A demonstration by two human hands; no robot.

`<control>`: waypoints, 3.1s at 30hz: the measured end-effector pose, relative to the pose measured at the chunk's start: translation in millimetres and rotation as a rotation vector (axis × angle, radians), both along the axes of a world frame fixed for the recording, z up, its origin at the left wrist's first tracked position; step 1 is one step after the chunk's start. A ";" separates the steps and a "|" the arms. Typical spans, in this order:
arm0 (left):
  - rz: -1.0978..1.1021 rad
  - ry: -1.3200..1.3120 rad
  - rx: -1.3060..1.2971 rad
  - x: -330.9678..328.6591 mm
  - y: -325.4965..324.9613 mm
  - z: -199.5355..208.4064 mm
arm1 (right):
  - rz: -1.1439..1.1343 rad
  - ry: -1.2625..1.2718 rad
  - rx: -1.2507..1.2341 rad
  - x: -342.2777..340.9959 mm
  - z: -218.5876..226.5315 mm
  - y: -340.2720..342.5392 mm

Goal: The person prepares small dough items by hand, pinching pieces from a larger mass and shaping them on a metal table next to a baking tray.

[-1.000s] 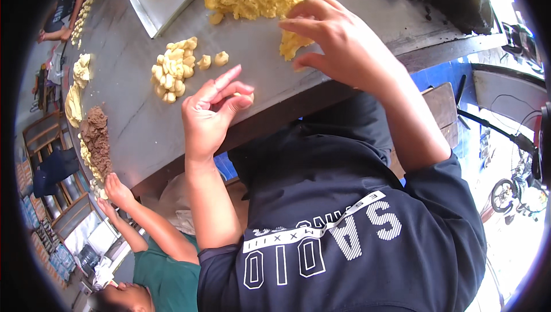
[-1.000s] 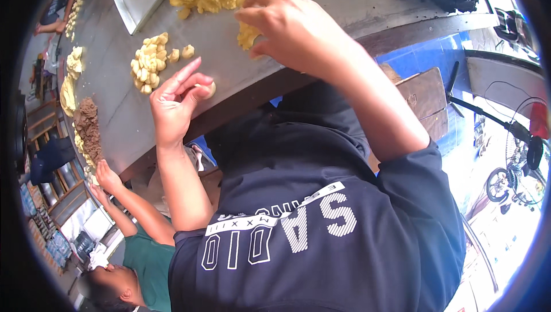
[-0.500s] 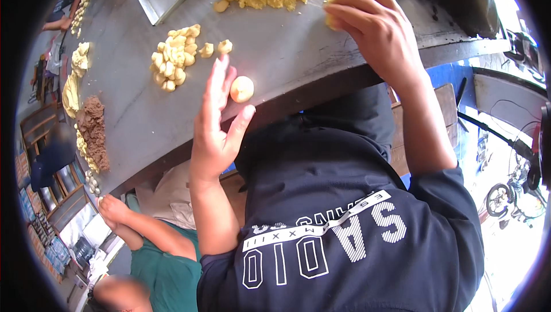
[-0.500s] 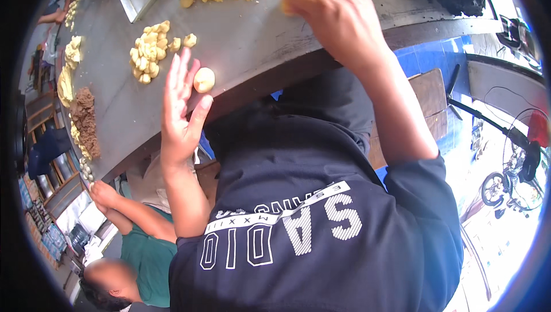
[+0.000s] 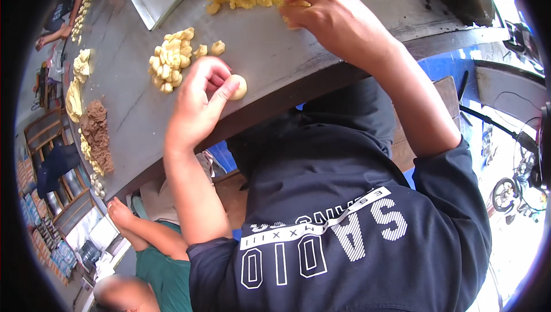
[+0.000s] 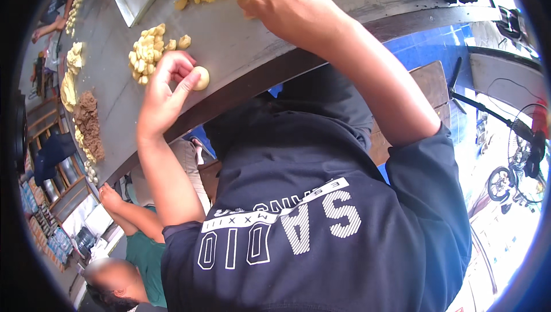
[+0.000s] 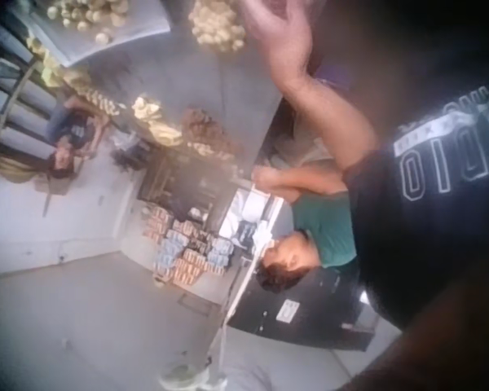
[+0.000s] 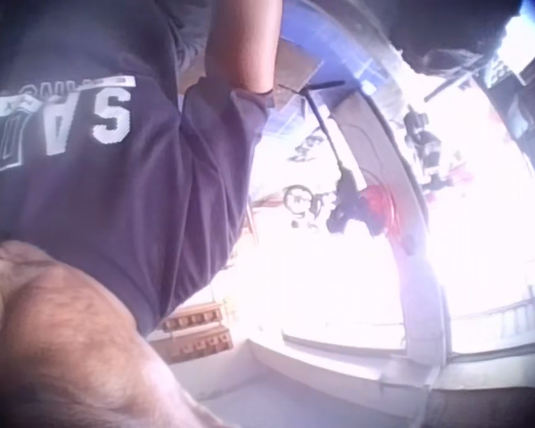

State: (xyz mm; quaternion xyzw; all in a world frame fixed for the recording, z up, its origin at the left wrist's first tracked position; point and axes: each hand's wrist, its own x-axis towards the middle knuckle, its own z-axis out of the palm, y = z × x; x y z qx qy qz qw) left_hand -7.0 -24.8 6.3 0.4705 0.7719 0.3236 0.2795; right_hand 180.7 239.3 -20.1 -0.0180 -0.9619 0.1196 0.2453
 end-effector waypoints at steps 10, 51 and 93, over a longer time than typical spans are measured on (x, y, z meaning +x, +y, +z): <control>0.073 0.750 0.010 14.0 21.2 -22.3 | -0.125 0.046 -0.221 32.8 2.9 -18.3; -0.164 0.929 0.037 3.7 26.5 9.1 | -0.179 -0.033 -0.081 24.6 -4.9 -26.7; 0.561 -0.786 0.671 77.7 32.2 -2.9 | 0.077 0.179 -0.533 -18.3 2.0 -79.6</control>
